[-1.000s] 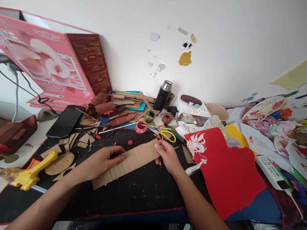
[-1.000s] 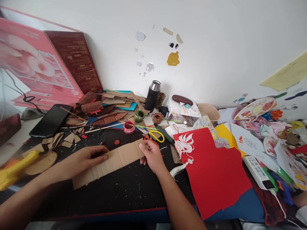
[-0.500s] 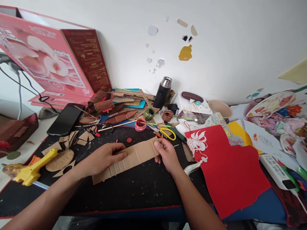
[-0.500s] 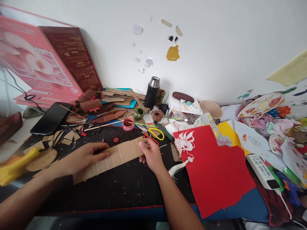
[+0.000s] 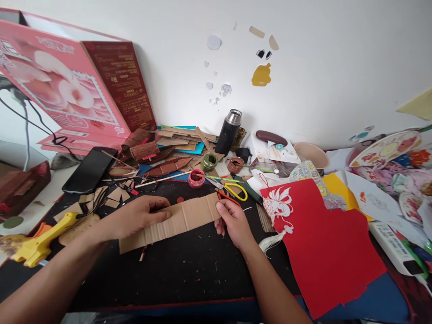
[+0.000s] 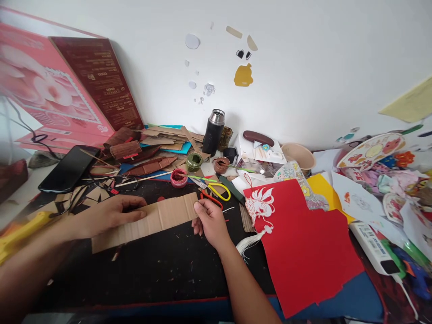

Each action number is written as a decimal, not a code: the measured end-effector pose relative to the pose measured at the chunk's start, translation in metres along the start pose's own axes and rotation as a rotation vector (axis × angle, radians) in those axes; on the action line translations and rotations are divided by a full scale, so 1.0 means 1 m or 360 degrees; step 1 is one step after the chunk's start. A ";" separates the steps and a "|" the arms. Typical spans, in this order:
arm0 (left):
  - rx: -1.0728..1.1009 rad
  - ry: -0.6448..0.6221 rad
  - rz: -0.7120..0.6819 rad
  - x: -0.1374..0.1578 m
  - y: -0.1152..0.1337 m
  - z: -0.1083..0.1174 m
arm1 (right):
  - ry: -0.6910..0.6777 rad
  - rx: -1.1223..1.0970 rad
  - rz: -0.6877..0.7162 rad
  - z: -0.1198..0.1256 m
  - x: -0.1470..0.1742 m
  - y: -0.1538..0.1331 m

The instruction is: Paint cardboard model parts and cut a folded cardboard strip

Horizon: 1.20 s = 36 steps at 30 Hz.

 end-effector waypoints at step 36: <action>-0.0290 0.0306 0.0145 -0.003 -0.010 0.006 | -0.0059 0.0168 -0.0035 -0.005 0.000 0.003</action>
Point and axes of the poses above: each hand's wrist, its own x-axis away from the middle knuckle, its own z-axis out of the back of the hand, y = z × x, the point moved 5 cm from there along -x, towards the middle knuckle, and after that the axes turned 10 degrees about -y, right-handed, at the moved point
